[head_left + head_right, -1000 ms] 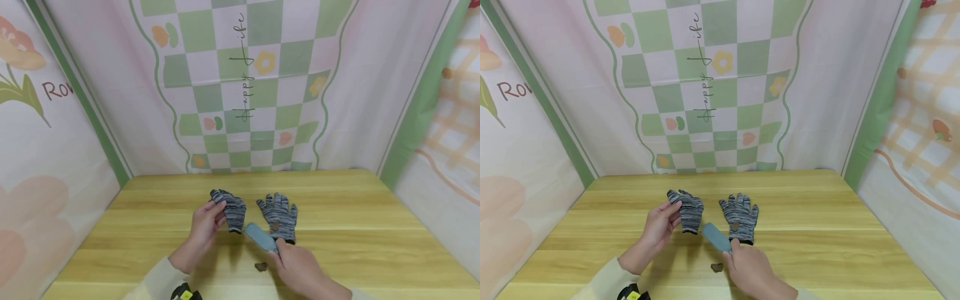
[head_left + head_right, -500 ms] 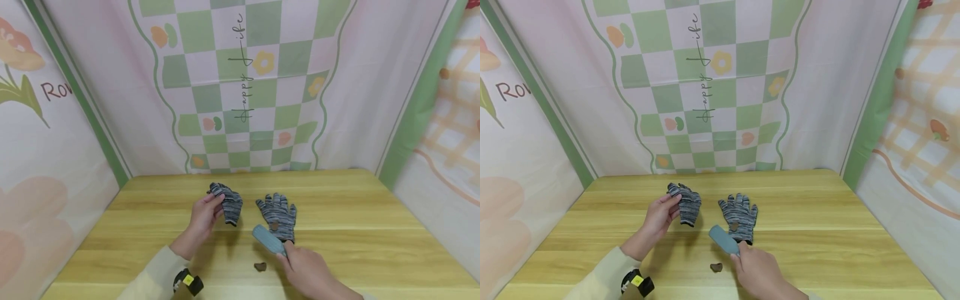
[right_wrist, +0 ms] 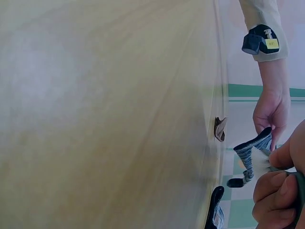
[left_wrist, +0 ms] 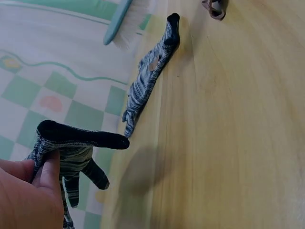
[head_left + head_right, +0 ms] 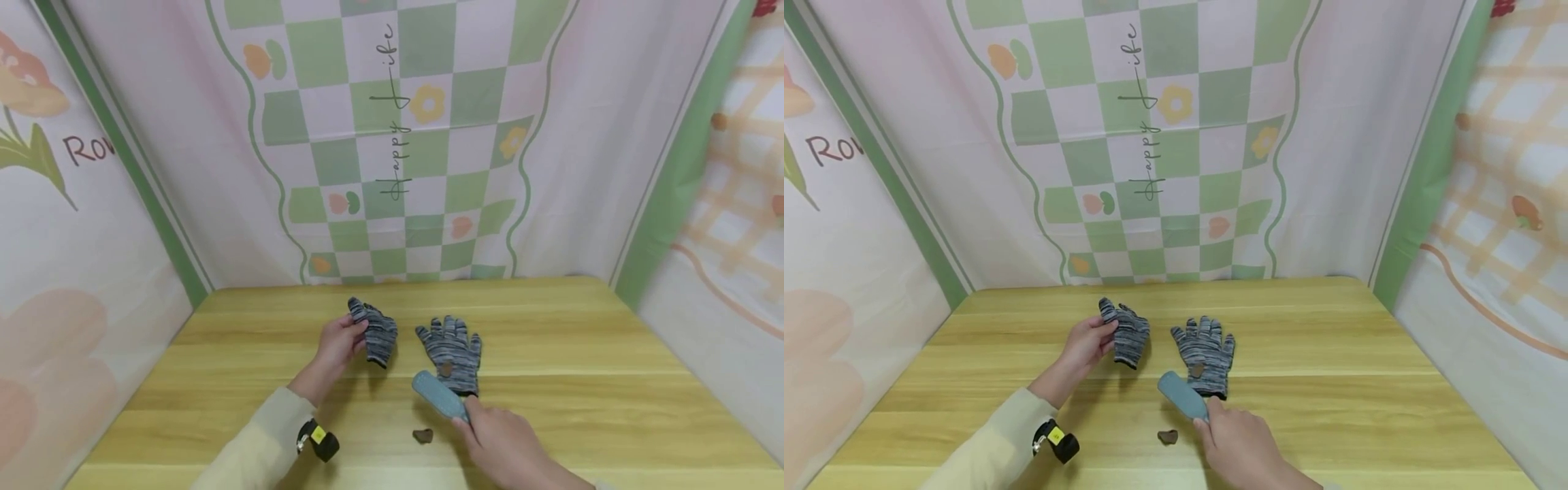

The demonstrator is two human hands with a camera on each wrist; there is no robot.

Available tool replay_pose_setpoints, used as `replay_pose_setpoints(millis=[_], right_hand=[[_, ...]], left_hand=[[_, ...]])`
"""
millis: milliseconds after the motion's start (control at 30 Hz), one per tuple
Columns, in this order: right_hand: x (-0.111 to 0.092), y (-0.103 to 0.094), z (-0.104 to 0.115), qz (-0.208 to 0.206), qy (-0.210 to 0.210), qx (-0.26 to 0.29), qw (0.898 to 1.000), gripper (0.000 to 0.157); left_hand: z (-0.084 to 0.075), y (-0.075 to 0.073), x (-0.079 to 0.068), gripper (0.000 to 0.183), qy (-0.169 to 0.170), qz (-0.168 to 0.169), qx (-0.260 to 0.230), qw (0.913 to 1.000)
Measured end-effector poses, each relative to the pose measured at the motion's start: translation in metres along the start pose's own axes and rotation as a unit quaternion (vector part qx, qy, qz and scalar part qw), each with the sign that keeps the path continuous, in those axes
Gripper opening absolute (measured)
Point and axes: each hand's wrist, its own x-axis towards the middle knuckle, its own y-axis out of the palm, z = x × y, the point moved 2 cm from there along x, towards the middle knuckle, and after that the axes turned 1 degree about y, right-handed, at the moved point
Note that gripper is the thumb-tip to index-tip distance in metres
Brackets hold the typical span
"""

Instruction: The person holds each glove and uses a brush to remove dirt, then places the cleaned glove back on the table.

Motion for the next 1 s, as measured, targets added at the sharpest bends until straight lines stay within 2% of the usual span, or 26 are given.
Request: replay_pose_setpoints(millis=[233,400,600,700,833,1000], right_hand=[[-0.001,0.002,-0.001,0.011,-0.006,0.003,1.0,0.019],[-0.002,0.003,-0.001,0.018,-0.001,0.008,1.0,0.02],[-0.002,0.003,-0.001,0.016,-0.001,0.005,1.0,0.02],[-0.002,0.002,-0.001,0.016,-0.003,0.006,1.0,0.019],[-0.002,0.002,-0.002,0.017,-0.003,0.005,1.0,0.019],[-0.002,0.002,-0.002,0.024,0.003,0.006,1.0,0.02]], left_hand=[[0.011,-0.005,0.007,0.032,-0.022,0.009,0.015,0.9996],[0.018,-0.013,0.012,0.032,-0.026,0.016,0.025,0.9992],[0.024,-0.022,0.017,0.033,-0.009,-0.012,0.09,0.9958],[0.025,-0.025,0.018,0.027,-0.003,-0.024,0.122,0.9923],[0.025,-0.03,0.018,0.021,-0.018,-0.034,0.152,0.9877],[0.025,-0.04,0.021,0.036,-0.037,-0.037,0.179,0.9825]])
